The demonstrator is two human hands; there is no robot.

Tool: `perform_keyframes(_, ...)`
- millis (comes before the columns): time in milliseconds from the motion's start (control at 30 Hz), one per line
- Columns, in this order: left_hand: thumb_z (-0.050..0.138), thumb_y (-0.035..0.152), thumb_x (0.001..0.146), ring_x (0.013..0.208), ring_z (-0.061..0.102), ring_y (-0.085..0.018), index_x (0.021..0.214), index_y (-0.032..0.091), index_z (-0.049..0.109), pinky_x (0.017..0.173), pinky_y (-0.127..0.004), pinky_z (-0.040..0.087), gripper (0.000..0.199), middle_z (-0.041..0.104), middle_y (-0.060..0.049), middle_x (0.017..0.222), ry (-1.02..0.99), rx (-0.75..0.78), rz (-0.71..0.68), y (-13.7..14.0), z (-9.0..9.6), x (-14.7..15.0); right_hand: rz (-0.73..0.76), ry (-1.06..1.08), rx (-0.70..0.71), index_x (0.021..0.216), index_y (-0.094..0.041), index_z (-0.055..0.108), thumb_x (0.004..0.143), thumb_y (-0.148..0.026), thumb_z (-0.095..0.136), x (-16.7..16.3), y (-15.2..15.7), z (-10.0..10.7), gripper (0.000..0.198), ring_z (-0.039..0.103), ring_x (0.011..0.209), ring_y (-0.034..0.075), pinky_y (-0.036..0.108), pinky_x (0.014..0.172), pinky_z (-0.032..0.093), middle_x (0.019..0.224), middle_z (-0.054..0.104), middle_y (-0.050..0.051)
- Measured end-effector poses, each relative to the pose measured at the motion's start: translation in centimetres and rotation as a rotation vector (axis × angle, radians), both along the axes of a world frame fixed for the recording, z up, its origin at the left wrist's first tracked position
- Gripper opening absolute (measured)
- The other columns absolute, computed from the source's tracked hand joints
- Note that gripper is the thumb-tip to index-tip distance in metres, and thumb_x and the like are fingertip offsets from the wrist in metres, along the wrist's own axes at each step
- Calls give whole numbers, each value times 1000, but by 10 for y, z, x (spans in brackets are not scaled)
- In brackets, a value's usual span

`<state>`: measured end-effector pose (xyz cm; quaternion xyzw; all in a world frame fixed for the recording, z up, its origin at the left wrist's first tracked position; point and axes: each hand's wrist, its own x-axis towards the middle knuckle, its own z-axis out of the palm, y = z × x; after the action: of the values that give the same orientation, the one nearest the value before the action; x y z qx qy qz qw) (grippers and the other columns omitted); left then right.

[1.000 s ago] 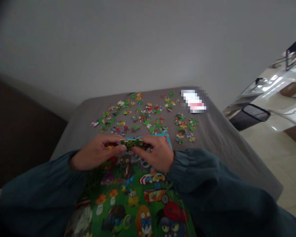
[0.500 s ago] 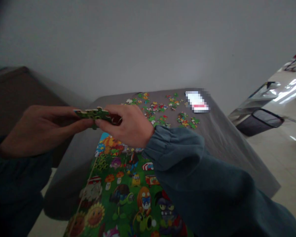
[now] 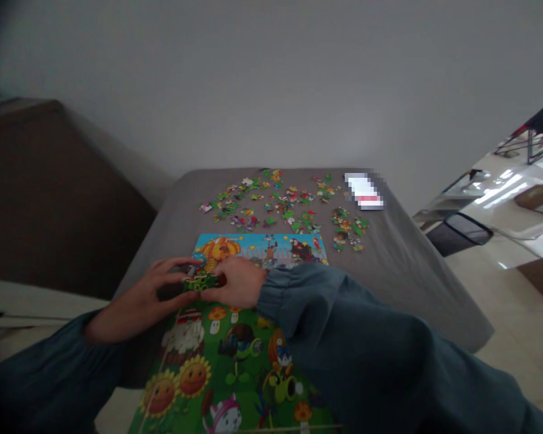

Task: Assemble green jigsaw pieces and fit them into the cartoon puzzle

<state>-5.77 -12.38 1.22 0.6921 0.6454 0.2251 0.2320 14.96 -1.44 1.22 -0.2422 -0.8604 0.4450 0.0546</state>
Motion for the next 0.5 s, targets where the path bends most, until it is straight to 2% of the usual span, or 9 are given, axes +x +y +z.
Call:
perform_keyframes(67, 61, 72, 88, 136, 50, -35, 94, 30, 81, 117, -60, 40, 47, 63, -7, 145, 49, 14, -21, 0, -3, -5, 9, -48, 4, 59, -17, 55, 86, -34, 77, -3, -2, 1, 39, 42, 55, 8, 25, 54, 27, 56, 45, -7)
perform_keyframes(200, 58, 70, 91, 141, 42, -36, 97, 33, 82, 117, -64, 36, 44, 55, -4, 153, 126, 31, -48, -1, -10, -11, 23, -139, 5, 62, -17, 58, 86, -38, 80, -10, -4, 5, 38, 44, 53, 8, 25, 52, 28, 54, 45, -8)
perform_keyframes(300, 59, 75, 88, 141, 42, -38, 101, 33, 81, 116, -64, 36, 49, 53, -5, 154, 162, 37, -53, -1, -16, -16, 28, -162, 9, 79, -16, 70, 86, -41, 80, -10, -1, 9, 28, 51, 58, 10, 25, 54, 33, 62, 55, -5)
perform_keyframes(333, 60, 77, 86, 141, 43, -38, 106, 33, 80, 116, -63, 37, 51, 53, -6, 153, 173, 36, -49, -1, -17, -18, 16, -167, 10, 91, -15, 73, 86, -41, 81, -8, 1, 11, 28, 55, 62, 12, 26, 56, 37, 69, 61, -3)
perform_keyframes(400, 62, 79, 84, 140, 45, -39, 121, 33, 75, 114, -63, 40, 61, 54, -9, 151, 210, 52, -15, -2, -18, -21, -33, -151, 61, 117, -12, 71, 84, -40, 82, 0, 5, 15, 45, 65, 78, 18, 30, 66, 48, 90, 72, 5)
perform_keyframes(467, 57, 77, 88, 140, 47, -40, 134, 32, 68, 113, -63, 41, 66, 55, -11, 150, 284, 110, 53, -8, -17, -20, -73, -74, 184, 133, -11, 63, 86, -37, 80, 12, 7, 19, 57, 68, 103, 26, 39, 86, 54, 118, 71, 15)
perform_keyframes(500, 53, 75, 92, 140, 47, -39, 138, 31, 65, 114, -61, 41, 64, 55, -11, 151, 330, 153, 76, -13, -16, -17, -74, -25, 253, 137, -11, 61, 90, -36, 76, 19, 7, 19, 56, 66, 114, 28, 43, 95, 53, 129, 67, 18)
